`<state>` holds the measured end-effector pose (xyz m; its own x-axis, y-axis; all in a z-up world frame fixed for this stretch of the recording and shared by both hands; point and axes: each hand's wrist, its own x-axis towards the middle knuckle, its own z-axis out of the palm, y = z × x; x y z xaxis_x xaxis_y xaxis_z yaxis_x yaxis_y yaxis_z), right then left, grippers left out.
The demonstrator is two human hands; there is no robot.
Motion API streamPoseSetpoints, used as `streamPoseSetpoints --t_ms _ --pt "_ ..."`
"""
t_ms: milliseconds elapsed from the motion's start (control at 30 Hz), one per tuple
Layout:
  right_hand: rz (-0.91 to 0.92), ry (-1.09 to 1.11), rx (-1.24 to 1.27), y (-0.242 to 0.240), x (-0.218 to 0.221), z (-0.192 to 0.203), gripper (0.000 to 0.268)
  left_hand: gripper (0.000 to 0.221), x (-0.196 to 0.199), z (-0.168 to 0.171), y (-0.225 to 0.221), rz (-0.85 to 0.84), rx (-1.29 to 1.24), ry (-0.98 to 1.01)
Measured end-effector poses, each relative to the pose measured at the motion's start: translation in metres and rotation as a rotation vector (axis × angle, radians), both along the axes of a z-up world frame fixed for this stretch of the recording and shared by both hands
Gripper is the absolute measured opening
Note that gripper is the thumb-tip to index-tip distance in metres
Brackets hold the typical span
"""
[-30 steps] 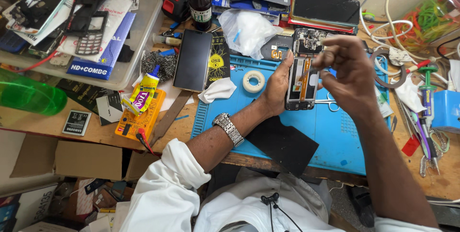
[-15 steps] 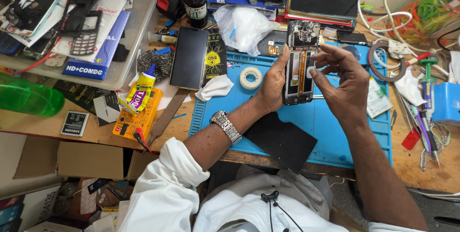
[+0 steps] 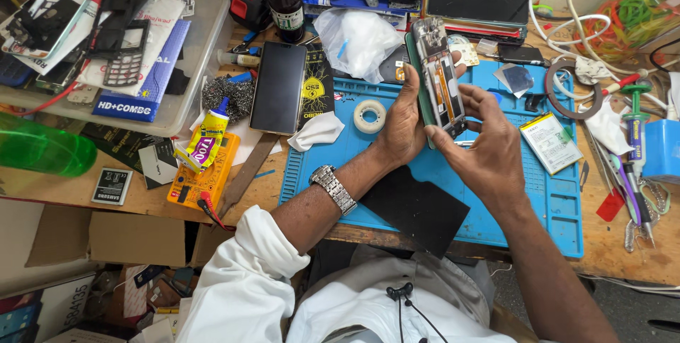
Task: The person disassembles a mobile phone, removes the battery, and manipulates internal ribbon cables and components by hand on a repair bench.
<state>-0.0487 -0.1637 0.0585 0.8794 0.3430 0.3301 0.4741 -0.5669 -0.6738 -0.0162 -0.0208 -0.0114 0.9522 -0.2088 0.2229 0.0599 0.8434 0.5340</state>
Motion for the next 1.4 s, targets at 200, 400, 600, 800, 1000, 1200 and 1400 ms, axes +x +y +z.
streamPoseSetpoints --t_ms 200,400,600,800,1000,1200,1400 --pt "0.017 -0.009 0.279 0.000 0.016 -0.008 0.072 0.078 0.002 -0.017 -0.007 -0.021 0.017 -0.005" --pt "0.034 0.001 0.664 -0.026 0.021 -0.007 0.073 0.057 0.004 -0.013 -0.007 0.036 0.062 0.075" --pt "-0.319 -0.189 -0.115 -0.150 -0.013 -0.020 0.074 0.053 0.012 -0.022 0.001 0.072 0.007 0.009" --pt "-0.469 -0.115 -0.487 -0.167 -0.041 -0.035 0.070 0.057 0.006 -0.017 -0.003 0.002 -0.032 -0.042" --pt "-0.240 -0.271 -0.412 -0.109 -0.026 -0.012 0.045 0.064 -0.007 0.008 -0.001 0.090 0.183 -0.117" --pt "0.134 0.049 0.290 -0.026 -0.010 -0.010 0.044 0.064 -0.019 0.015 -0.007 0.281 0.603 -0.458" --pt "0.119 0.331 0.796 -0.026 -0.017 -0.011 0.036 0.065 -0.018 0.027 0.010 0.343 0.668 -0.595"
